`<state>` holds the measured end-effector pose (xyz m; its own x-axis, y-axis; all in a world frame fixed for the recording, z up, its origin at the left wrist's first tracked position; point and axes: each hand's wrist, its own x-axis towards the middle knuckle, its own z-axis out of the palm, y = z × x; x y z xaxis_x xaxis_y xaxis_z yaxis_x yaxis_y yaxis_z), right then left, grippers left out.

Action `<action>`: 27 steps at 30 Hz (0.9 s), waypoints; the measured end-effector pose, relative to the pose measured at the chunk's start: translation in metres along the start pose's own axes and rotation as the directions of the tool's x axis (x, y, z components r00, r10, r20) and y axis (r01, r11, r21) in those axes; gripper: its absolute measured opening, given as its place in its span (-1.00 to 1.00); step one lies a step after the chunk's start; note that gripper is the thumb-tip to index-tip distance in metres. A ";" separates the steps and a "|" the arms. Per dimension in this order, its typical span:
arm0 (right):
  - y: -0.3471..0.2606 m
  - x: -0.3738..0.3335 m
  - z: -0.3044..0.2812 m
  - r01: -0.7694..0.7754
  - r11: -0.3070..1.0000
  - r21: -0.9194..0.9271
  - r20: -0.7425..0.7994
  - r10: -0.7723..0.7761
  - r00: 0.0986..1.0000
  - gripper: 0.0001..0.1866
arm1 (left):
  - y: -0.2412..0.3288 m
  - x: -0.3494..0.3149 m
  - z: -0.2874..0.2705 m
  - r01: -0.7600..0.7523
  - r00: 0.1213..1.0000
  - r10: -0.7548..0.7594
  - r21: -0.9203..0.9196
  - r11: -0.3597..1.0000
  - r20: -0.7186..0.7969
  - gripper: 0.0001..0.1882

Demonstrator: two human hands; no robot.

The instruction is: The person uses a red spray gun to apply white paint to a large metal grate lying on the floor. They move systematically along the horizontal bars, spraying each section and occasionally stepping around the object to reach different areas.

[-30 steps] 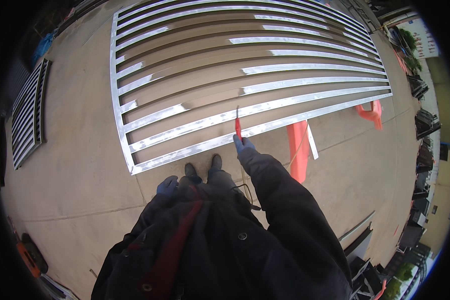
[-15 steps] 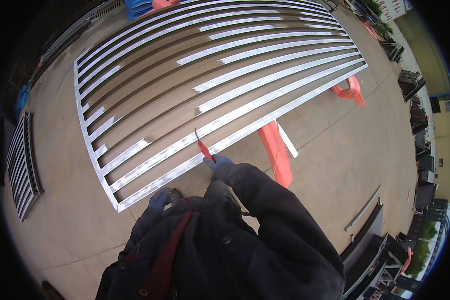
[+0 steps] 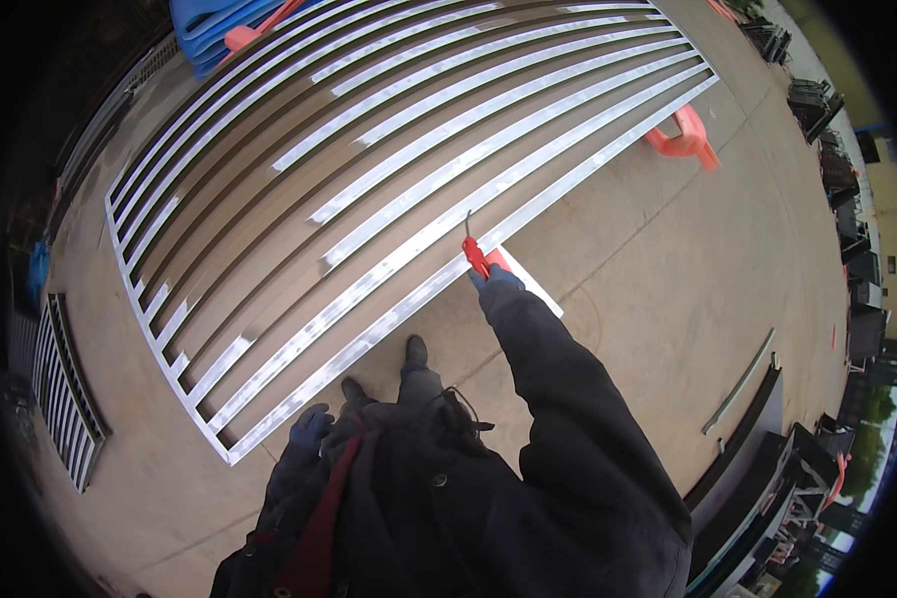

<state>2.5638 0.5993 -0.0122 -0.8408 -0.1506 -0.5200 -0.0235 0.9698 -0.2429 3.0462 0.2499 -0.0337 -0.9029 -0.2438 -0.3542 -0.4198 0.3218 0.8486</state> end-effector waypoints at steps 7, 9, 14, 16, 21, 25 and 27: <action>0.028 0.028 -0.014 0.398 0.903 -0.161 0.312 -0.336 0.889 -0.33 | 0.029 0.031 -0.005 0.073 0.997 -0.073 -0.002 0.997 -0.020 -0.60; 0.018 0.026 -0.001 -0.047 0.999 0.014 -0.078 0.048 0.996 -0.33 | 0.030 0.035 -0.007 0.148 0.989 -0.148 -0.046 0.988 0.007 -0.60; -0.104 -0.013 0.038 0.198 0.957 0.214 0.216 -0.244 0.945 -0.36 | 0.029 0.064 -0.012 0.090 0.993 -0.099 0.121 0.989 0.070 -0.57; -0.175 -0.057 0.073 0.543 0.812 0.212 0.428 -0.577 0.696 -0.34 | 0.035 0.075 -0.017 0.201 0.978 -0.197 -0.071 0.977 0.062 -0.57; -0.270 -0.084 0.127 0.729 0.683 0.054 0.450 -0.668 0.592 -0.35 | 0.043 0.082 -0.070 -0.191 0.977 0.203 0.144 0.971 -0.069 -0.61; -0.250 0.021 0.073 0.208 0.976 0.058 0.213 -0.216 0.953 -0.32 | 0.011 0.064 -0.107 0.467 0.821 -0.571 -0.562 0.683 -0.011 -0.64; -0.255 0.059 0.044 -0.125 0.987 0.097 0.014 0.124 0.992 -0.26 | -0.011 0.050 -0.114 0.474 0.792 -0.610 -0.632 0.613 0.004 -0.63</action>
<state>2.5438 0.3346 -0.0170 -0.8293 -0.0314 -0.5579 0.1345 0.9578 -0.2539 3.0158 0.1302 -0.0162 -0.4598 -0.3861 -0.7997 -0.6268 -0.4968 0.6003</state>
